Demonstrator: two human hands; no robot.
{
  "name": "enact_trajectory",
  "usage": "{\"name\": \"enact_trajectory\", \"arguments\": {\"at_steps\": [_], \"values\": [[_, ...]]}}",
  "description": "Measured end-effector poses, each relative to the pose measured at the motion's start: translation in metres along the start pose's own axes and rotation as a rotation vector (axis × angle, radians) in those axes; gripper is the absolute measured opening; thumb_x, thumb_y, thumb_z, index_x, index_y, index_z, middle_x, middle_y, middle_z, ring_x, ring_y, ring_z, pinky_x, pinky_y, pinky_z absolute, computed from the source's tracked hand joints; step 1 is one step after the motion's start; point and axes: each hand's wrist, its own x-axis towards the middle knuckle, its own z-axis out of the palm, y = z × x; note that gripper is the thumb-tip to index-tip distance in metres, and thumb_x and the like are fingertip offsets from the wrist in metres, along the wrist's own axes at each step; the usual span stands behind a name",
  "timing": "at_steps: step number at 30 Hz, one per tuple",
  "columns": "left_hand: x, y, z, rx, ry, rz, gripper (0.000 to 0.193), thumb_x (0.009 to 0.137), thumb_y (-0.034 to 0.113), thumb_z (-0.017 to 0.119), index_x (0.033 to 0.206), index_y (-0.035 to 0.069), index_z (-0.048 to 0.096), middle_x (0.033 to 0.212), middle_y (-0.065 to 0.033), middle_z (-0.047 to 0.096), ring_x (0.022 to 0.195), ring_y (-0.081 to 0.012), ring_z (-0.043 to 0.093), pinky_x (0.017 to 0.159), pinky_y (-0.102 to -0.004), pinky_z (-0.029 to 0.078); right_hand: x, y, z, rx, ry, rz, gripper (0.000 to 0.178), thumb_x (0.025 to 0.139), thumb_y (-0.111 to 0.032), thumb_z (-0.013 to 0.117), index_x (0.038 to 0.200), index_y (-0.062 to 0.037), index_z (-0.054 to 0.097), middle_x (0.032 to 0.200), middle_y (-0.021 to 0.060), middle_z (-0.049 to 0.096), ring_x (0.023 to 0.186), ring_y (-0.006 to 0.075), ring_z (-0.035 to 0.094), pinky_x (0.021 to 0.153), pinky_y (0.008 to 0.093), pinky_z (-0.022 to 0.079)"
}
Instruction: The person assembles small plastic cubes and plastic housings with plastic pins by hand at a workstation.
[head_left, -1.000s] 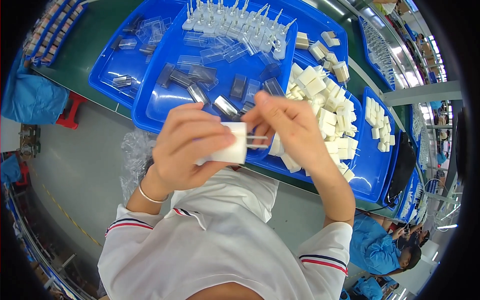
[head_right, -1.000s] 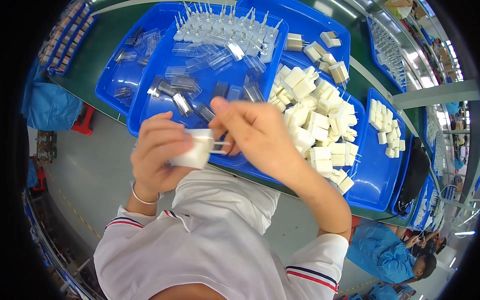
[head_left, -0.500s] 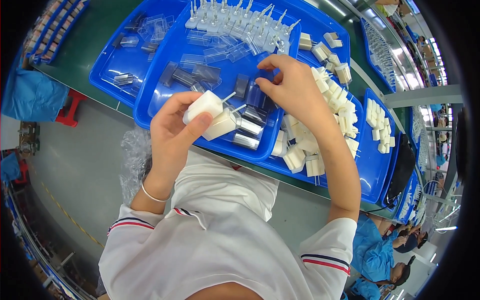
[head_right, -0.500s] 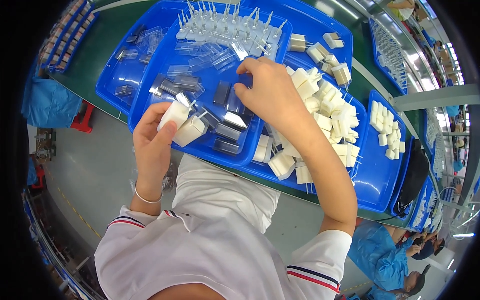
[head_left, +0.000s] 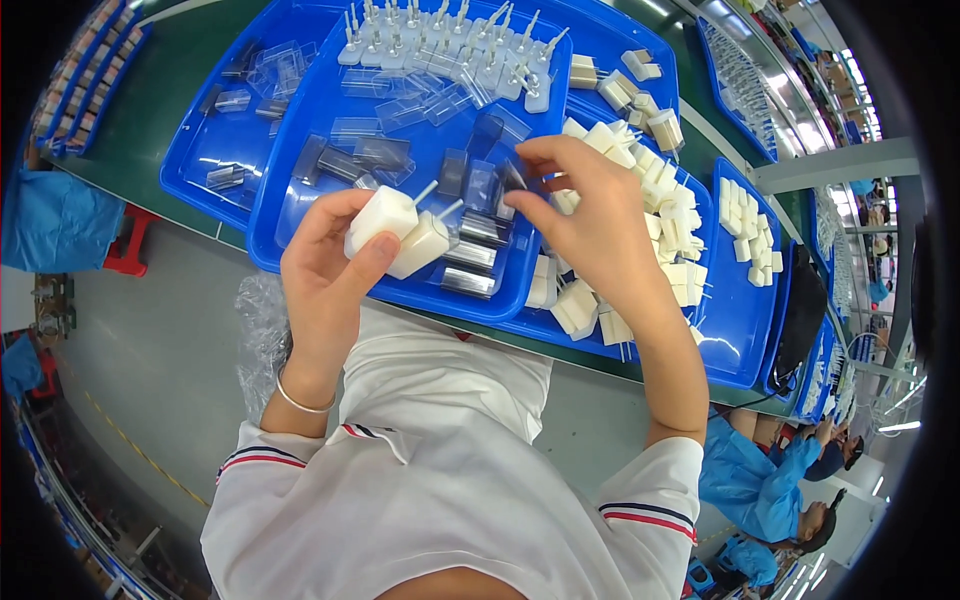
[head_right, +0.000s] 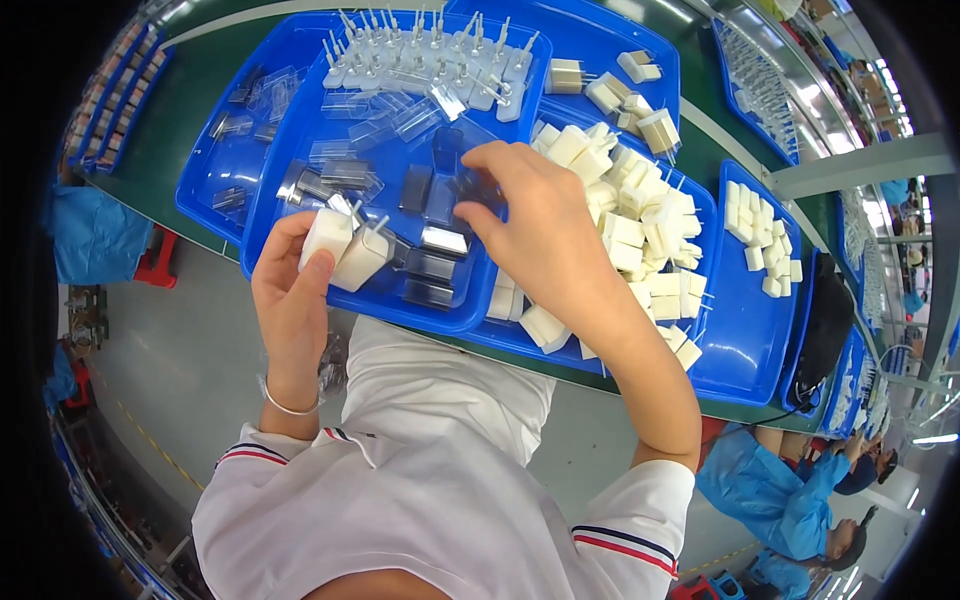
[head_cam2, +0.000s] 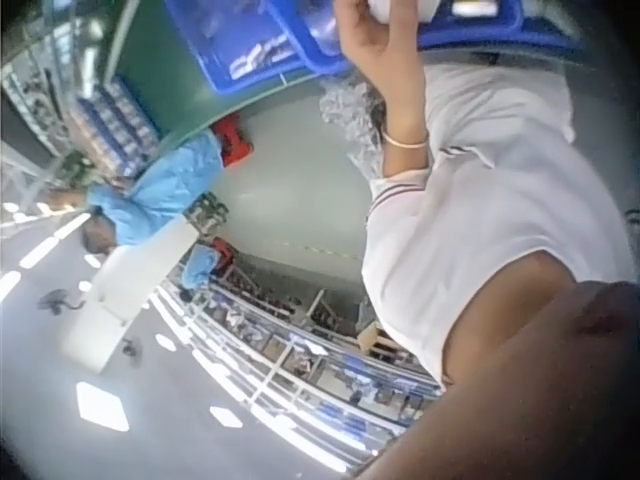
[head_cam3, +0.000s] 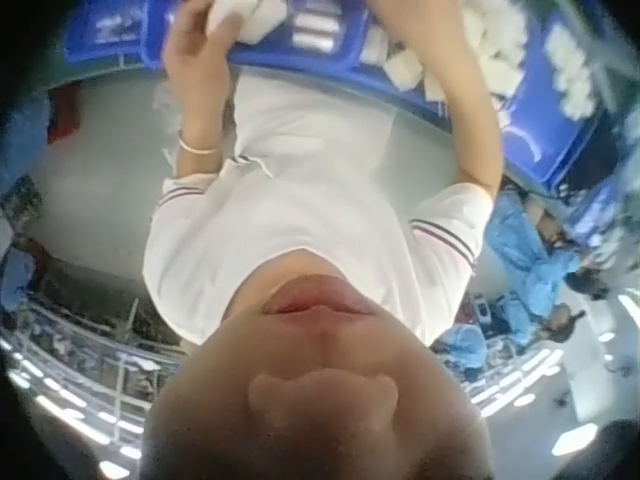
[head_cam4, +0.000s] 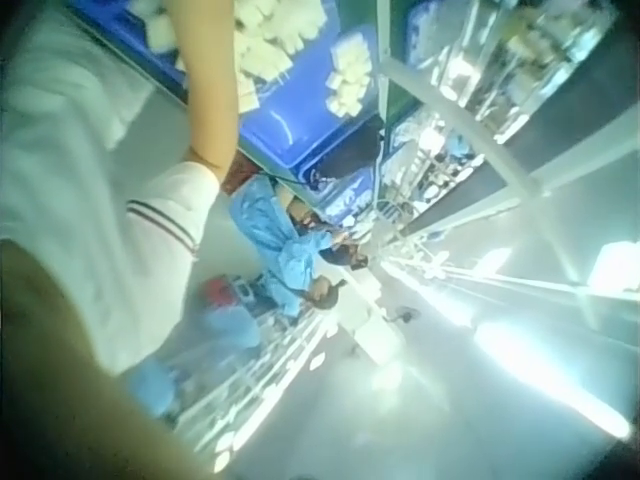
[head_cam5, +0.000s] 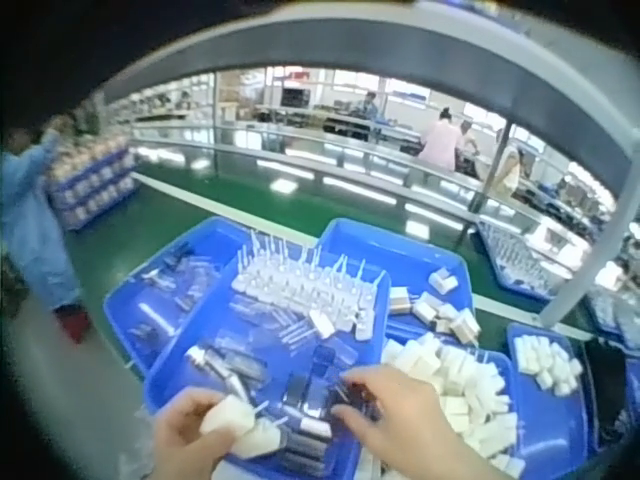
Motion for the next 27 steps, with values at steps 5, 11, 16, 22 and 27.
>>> {"name": "enact_trajectory", "arguments": {"at_steps": [5,11,16,22,27], "values": [[0.002,0.001,0.008,0.061,-0.126,0.107,0.028,0.075,0.001,0.065,0.101,-0.002,0.058,0.095,-0.0062,0.055,0.088,-0.0124,0.052,0.077,-0.0238,0.04,-0.019,-0.011,-0.002,0.557,0.147,-0.02,0.026,0.074,0.002,0.061,0.1,-0.0021,0.058,0.097,0.0109,0.058,0.086,0.0211,0.058,0.073,0.0297,0.048],[-0.002,-0.002,0.026,0.325,-0.208,0.262,0.025,0.074,0.002,0.067,0.097,0.0,0.06,0.09,-0.0064,0.053,0.082,-0.013,0.05,0.073,-0.0227,0.04,-0.04,-0.03,-0.008,0.395,0.093,-0.187,0.025,0.074,0.004,0.059,0.098,-0.0023,0.062,0.099,0.0116,0.054,0.083,0.0196,0.057,0.068,0.0281,0.047],[-0.004,-0.005,0.032,0.359,-0.24,0.306,0.023,0.074,0.003,0.067,0.095,0.001,0.06,0.09,-0.0064,0.053,0.081,-0.0126,0.05,0.071,-0.0214,0.039,-0.048,-0.021,-0.011,0.39,0.095,-0.15,0.027,0.071,0.004,0.063,0.097,-0.0038,0.063,0.096,0.0103,0.057,0.082,0.0207,0.058,0.067,0.0285,0.046],[-0.002,-0.002,0.039,0.35,-0.247,0.29,0.023,0.075,0.003,0.066,0.096,0.001,0.06,0.09,-0.0063,0.052,0.08,-0.0122,0.05,0.069,-0.0213,0.04,-0.052,-0.021,-0.007,0.449,0.156,-0.124,0.027,0.07,0.002,0.066,0.095,-0.0041,0.064,0.098,0.0098,0.059,0.085,0.0207,0.059,0.07,0.0276,0.048],[-0.002,-0.001,0.042,0.276,-0.308,0.207,0.025,0.075,0.004,0.067,0.098,0.001,0.06,0.089,-0.0055,0.052,0.079,-0.0119,0.051,0.068,-0.0213,0.04,-0.056,-0.02,-0.005,0.469,0.193,-0.084,0.025,0.069,0.002,0.067,0.093,-0.0039,0.065,0.099,0.0097,0.06,0.085,0.0192,0.06,0.069,0.0268,0.049]]}}
